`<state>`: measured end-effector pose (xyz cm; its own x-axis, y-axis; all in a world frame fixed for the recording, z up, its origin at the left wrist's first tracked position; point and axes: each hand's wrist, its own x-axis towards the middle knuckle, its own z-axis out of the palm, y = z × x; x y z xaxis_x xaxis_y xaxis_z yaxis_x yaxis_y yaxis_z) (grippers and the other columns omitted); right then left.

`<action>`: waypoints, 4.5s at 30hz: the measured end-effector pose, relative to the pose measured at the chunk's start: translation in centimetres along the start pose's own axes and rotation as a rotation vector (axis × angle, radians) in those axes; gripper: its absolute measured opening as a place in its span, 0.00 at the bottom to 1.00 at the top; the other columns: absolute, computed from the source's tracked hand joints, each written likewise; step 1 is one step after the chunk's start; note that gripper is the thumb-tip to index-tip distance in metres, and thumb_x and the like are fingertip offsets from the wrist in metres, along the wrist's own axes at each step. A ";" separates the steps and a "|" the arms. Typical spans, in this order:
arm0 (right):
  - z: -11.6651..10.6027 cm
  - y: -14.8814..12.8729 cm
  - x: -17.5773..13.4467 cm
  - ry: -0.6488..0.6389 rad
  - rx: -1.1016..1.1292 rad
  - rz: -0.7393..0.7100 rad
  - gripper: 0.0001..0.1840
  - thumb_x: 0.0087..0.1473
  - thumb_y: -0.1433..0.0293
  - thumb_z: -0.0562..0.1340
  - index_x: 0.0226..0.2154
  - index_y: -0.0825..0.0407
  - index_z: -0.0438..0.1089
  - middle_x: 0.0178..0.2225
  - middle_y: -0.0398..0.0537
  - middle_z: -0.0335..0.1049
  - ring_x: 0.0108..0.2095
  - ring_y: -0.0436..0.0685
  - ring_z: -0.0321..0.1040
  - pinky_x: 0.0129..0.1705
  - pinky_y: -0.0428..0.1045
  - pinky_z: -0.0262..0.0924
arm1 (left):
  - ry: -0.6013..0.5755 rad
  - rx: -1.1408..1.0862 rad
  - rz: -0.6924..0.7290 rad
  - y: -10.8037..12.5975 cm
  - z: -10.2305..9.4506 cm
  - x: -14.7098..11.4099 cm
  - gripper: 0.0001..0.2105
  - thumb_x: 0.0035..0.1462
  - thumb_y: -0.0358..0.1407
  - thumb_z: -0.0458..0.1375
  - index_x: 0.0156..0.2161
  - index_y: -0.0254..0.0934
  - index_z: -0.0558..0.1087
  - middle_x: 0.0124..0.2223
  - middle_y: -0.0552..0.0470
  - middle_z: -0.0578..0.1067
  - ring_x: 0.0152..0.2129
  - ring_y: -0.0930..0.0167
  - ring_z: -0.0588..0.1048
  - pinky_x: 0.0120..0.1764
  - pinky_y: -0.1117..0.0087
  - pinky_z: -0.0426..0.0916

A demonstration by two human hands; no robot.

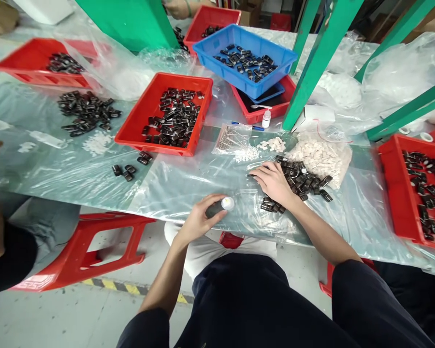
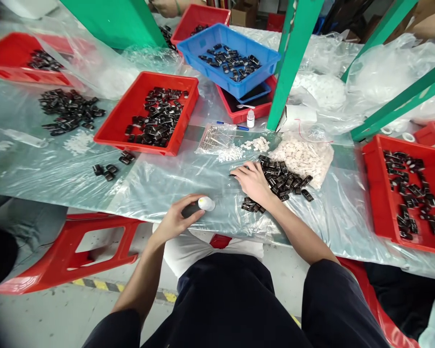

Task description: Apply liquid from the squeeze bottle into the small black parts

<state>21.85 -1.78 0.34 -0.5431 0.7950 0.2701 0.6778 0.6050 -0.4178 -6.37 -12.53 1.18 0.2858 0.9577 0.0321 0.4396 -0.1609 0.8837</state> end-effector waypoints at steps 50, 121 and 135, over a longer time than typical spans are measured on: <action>-0.1 -3.6 -0.8 0.050 0.632 -0.010 0.10 0.67 0.64 0.62 0.48 0.49 0.75 0.38 0.47 0.80 0.34 0.54 0.73 0.38 0.50 0.66 | 0.456 -0.235 -0.089 1.1 0.0 1.2 0.24 0.55 0.58 0.65 0.43 0.38 0.79 0.36 0.48 0.80 0.33 0.65 0.77 0.36 0.65 0.72; -1.2 -3.9 -0.6 -0.077 0.917 -0.033 0.13 0.67 0.66 0.63 0.47 0.53 0.82 0.37 0.49 0.81 0.33 0.53 0.73 0.36 0.48 0.66 | 0.353 -0.052 0.022 2.3 -2.5 0.7 0.21 0.59 0.54 0.65 0.40 0.35 0.81 0.35 0.48 0.82 0.25 0.71 0.75 0.28 0.71 0.69; -1.1 -3.8 -0.6 -0.076 0.847 -0.048 0.13 0.68 0.64 0.63 0.47 0.53 0.81 0.39 0.50 0.82 0.34 0.53 0.72 0.36 0.49 0.65 | 0.346 0.209 0.103 4.6 -2.8 -0.4 0.13 0.56 0.42 0.66 0.43 0.37 0.81 0.35 0.51 0.83 0.23 0.73 0.75 0.27 0.73 0.69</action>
<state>20.15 -4.55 2.75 -0.6140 0.7460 0.2579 0.0697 0.3767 -0.9237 -6.82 -12.98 6.48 0.0501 0.9522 0.3014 0.5975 -0.2704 0.7549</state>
